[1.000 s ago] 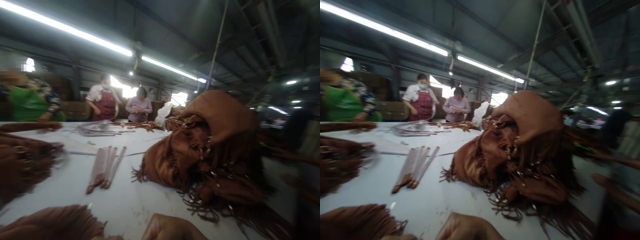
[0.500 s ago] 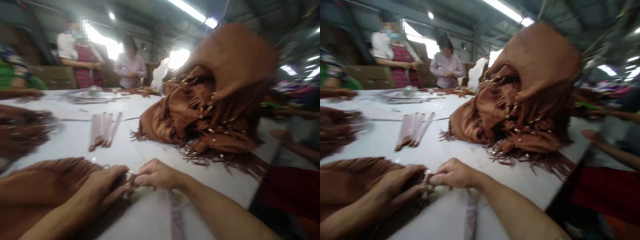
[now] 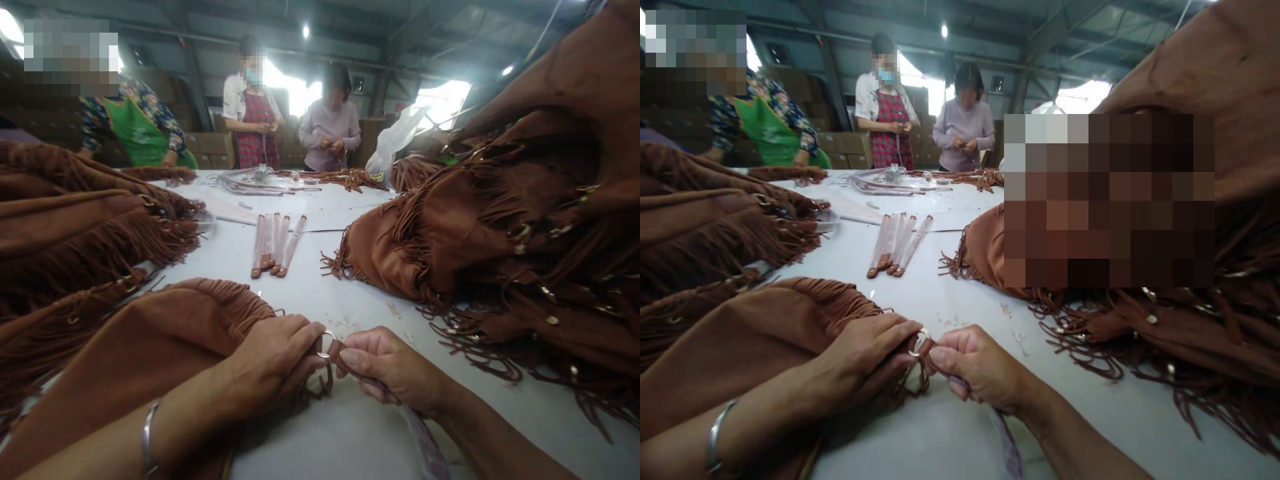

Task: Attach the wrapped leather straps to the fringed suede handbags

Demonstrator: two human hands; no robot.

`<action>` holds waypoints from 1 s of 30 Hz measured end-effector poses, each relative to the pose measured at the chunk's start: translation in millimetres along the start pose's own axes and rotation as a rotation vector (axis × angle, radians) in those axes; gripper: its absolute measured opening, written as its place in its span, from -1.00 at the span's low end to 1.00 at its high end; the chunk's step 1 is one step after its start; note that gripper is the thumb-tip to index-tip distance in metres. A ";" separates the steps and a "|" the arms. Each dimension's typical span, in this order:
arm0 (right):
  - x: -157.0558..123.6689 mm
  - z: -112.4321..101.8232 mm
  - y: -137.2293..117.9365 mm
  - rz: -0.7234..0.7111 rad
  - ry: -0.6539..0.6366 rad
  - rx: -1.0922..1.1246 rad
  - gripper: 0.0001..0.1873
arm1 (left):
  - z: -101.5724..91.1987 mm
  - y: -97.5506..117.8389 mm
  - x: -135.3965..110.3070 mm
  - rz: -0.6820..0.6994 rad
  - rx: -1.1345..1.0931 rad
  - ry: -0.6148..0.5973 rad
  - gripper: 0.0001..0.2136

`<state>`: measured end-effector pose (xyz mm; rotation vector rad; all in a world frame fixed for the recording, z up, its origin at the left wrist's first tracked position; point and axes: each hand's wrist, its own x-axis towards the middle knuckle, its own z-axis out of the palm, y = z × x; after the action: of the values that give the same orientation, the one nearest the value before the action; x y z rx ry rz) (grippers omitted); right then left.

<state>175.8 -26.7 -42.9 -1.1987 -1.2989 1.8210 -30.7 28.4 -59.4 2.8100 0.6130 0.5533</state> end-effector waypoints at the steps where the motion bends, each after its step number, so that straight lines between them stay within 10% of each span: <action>1: 1.4 1.1 1.5 -0.004 0.007 0.008 -0.62 | 1.1 -1.2 0.5 -0.020 0.001 0.009 -0.72; 22: 19.9 -68.4 22.3 0.047 0.173 0.333 -0.70 | -3.6 -11.0 28.3 -0.268 0.553 -0.316 -0.51; 30: 19.6 -74.7 30.5 -0.051 0.410 -0.136 -0.75 | -53.1 45.4 -82.8 -0.348 0.358 -0.349 -0.56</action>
<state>236.5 9.4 -86.6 -1.5018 -1.2129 1.3732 -105.6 -41.7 -24.5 2.9051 1.1831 -0.1243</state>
